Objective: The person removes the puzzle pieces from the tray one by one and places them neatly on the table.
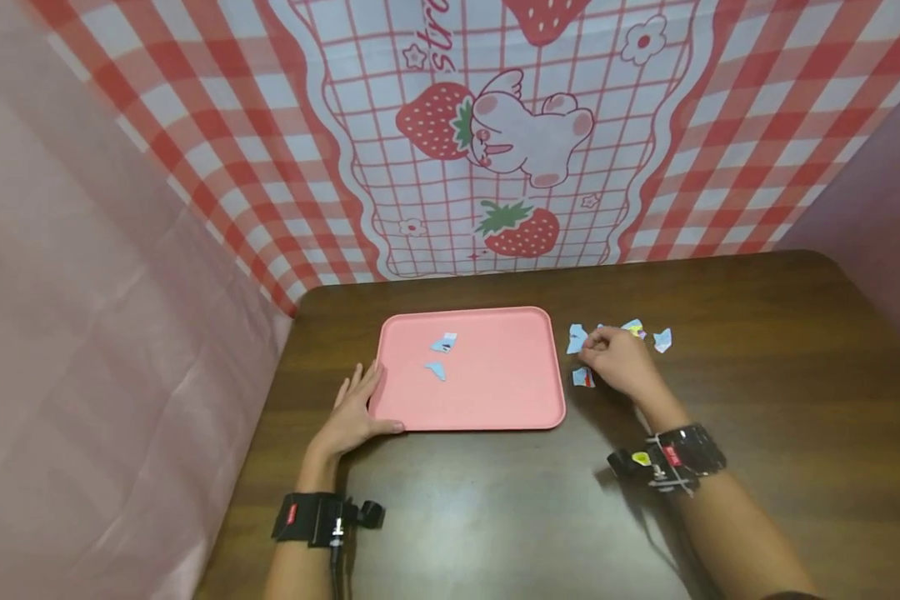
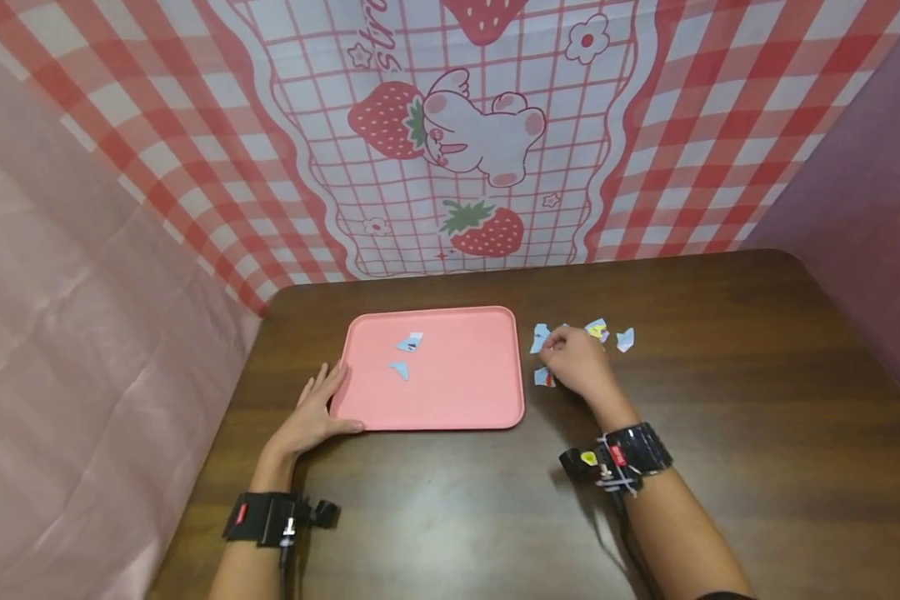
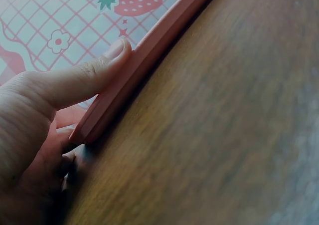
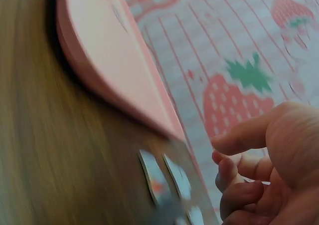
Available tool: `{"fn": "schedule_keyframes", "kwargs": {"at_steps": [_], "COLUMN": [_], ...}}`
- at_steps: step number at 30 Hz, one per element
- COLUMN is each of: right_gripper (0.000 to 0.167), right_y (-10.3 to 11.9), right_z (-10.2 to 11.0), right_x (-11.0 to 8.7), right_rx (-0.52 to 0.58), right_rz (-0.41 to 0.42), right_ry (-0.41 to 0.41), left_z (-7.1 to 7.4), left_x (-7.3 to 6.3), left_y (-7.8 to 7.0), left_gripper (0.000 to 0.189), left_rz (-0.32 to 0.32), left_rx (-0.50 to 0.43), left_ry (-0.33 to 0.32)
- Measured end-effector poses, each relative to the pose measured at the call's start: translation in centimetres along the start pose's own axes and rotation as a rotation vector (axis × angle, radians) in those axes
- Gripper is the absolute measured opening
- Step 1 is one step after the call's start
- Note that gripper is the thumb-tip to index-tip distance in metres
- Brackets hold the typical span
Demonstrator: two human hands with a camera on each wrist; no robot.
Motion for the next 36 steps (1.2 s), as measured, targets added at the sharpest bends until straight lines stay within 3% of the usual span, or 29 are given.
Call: {"fn": "schedule_keyframes", "kwargs": {"at_steps": [5, 11, 20, 28, 36], "right_gripper": [0.013, 0.018, 0.035, 0.033, 0.020], "right_y": [3.7, 8.3, 12.4, 14.5, 15.2], "right_z": [-3.2, -7.3, -13.2, -15.9, -16.6], "right_x": [1.7, 4.1, 6.3, 7.1, 7.6], "right_rx": [0.001, -0.103, -0.238, -0.306, -0.290], "right_rz": [0.045, 0.109, 0.163, 0.193, 0.190], "right_ry": [0.124, 0.262, 0.440, 0.433, 0.359], "left_z": [-0.2, -0.4, -0.8, -0.5, 0.2], "left_x": [0.3, 0.6, 1.0, 0.3, -0.1], "left_y": [0.0, 0.0, 0.0, 0.0, 0.2], "left_gripper": [0.119, 0.117, 0.117, 0.115, 0.115], "left_rz": [0.008, 0.012, 0.014, -0.002, -0.011], "left_rx": [-0.005, 0.000, -0.003, 0.004, 0.001], "left_ry": [0.003, 0.008, 0.016, -0.006, -0.016]}}
Point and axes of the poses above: each hand's wrist, its own x-axis towards the middle knuckle, its own z-axis out of the back of the hand, y = z × x, the point moved 8 cm from there along x, towards the middle knuckle, and after that the axes turned 14 degrees about y, right-handed, at the moved point
